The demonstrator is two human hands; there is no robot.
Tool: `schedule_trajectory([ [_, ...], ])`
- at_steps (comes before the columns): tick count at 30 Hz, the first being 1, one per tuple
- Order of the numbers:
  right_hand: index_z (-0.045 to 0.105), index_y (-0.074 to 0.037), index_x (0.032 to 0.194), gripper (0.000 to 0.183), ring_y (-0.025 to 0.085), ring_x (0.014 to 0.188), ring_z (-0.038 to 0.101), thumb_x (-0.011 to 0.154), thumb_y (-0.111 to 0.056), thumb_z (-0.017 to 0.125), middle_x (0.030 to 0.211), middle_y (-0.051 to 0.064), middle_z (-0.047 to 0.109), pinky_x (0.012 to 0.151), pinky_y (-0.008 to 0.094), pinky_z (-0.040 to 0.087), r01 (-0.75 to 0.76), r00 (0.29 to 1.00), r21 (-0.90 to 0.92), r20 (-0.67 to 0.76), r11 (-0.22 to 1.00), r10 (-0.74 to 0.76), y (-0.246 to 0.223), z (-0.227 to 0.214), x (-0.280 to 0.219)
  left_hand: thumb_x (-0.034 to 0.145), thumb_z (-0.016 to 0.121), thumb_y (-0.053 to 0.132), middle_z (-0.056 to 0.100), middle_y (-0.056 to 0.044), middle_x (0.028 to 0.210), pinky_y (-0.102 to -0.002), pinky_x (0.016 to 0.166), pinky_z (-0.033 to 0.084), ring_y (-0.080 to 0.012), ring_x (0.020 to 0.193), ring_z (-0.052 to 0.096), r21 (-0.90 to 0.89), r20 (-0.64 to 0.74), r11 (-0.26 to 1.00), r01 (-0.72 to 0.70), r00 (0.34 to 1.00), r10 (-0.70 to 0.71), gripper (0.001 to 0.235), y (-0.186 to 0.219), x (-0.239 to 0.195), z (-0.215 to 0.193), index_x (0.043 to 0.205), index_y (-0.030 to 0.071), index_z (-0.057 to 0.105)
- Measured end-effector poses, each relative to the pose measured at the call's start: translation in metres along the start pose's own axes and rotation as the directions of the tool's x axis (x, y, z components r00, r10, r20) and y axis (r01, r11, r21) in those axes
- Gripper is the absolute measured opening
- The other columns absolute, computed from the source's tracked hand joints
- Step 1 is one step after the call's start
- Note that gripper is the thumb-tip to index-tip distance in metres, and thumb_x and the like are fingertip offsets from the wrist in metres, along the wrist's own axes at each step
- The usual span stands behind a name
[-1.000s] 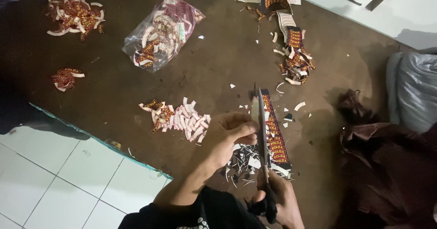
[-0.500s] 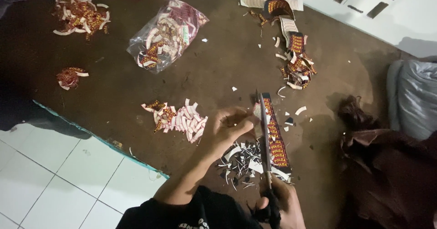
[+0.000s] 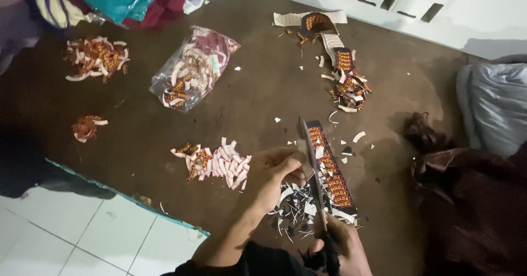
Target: Using large scissors to precisely cut out printed labels or patterns from a sheet of material on a work table.
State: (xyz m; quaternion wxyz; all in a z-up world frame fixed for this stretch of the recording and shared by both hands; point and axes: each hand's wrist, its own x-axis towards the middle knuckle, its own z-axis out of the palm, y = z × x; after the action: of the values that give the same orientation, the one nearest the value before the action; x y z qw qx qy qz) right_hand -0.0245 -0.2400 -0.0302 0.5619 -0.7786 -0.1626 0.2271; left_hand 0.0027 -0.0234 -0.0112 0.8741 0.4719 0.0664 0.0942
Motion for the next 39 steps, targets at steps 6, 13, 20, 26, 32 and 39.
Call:
schedule_trajectory([
  [6, 0.056, -0.012, 0.064, 0.039, 0.010, 0.056, 0.046, 0.078, -0.043, 0.074, 0.055, -0.003, 0.053, 0.049, 0.030, 0.036, 0.021, 0.999, -0.058, -0.038, 0.998, -0.023, -0.002, 0.003, -0.002, 0.088, 0.081, 0.013, 0.075, -0.015, 0.073, -0.026, 0.042, 0.059, -0.0184, 0.049, 0.070, -0.191, 0.003, 0.980, 0.058, 0.998, -0.059, 0.021, -0.012, -0.002, -0.001, 0.096, -0.005, 0.075],
  [13, 0.079, -0.011, 0.079, 0.067, 0.010, 0.053, 0.066, 0.074, -0.076, 0.061, 0.061, -0.002, 0.074, 0.048, 0.029, 0.051, 0.079, 0.995, -0.081, -0.053, 0.994, -0.084, -0.006, 0.004, -0.002, 0.089, 0.079, 0.010, 0.075, -0.015, 0.077, -0.026, 0.046, 0.061, -0.0171, 0.055, 0.070, -0.234, 0.022, 0.972, 0.021, 1.000, -0.016, 0.015, -0.022, -0.004, -0.002, 0.096, -0.003, 0.076],
  [20, 0.083, -0.019, 0.081, 0.035, 0.010, 0.051, 0.070, 0.074, -0.051, 0.070, 0.060, -0.005, 0.080, 0.051, 0.028, 0.055, -0.014, 0.998, -0.193, -0.068, 0.981, 0.001, -0.005, 0.002, -0.003, 0.090, 0.077, 0.004, 0.075, -0.015, 0.075, -0.024, 0.047, 0.062, -0.0194, 0.053, 0.072, -0.291, 0.067, 0.944, 0.155, 0.988, -0.141, 0.010, -0.001, -0.007, 0.003, 0.095, -0.005, 0.076],
  [26, 0.082, -0.011, 0.077, 0.061, 0.012, 0.051, 0.068, 0.069, -0.070, 0.069, 0.057, -0.001, 0.075, 0.050, 0.029, 0.052, -0.048, 0.997, -0.129, -0.070, 0.990, 0.039, -0.002, 0.001, -0.008, 0.089, 0.077, 0.004, 0.075, -0.015, 0.077, -0.026, 0.050, 0.063, -0.0179, 0.056, 0.071, -0.235, 0.067, 0.961, 0.145, 0.989, -0.133, 0.009, -0.001, -0.008, 0.005, 0.095, -0.004, 0.077],
  [32, 0.059, -0.012, 0.065, 0.051, 0.013, 0.055, 0.046, 0.078, -0.060, 0.070, 0.062, 0.000, 0.053, 0.051, 0.032, 0.035, 0.018, 1.000, -0.035, -0.021, 0.999, -0.018, 0.001, -0.003, -0.017, 0.078, 0.075, 0.048, 0.079, -0.018, 0.087, -0.032, 0.062, 0.067, -0.0253, 0.070, 0.077, 0.178, 0.038, 0.979, 0.095, 0.994, -0.104, 0.060, 0.032, -0.012, 0.023, 0.106, -0.005, 0.074],
  [39, 0.051, -0.012, 0.064, 0.080, 0.012, 0.052, 0.039, 0.068, -0.091, 0.058, 0.059, -0.001, 0.049, 0.050, 0.030, 0.028, 0.065, 0.998, 0.125, 0.019, 0.990, -0.068, -0.009, -0.002, -0.020, 0.100, 0.069, 0.024, 0.073, -0.005, 0.083, -0.025, 0.060, 0.061, -0.0123, 0.066, 0.068, 0.113, 0.259, 0.975, -0.193, 0.953, 0.159, 0.018, -0.003, -0.001, -0.006, 0.103, 0.007, 0.074],
])
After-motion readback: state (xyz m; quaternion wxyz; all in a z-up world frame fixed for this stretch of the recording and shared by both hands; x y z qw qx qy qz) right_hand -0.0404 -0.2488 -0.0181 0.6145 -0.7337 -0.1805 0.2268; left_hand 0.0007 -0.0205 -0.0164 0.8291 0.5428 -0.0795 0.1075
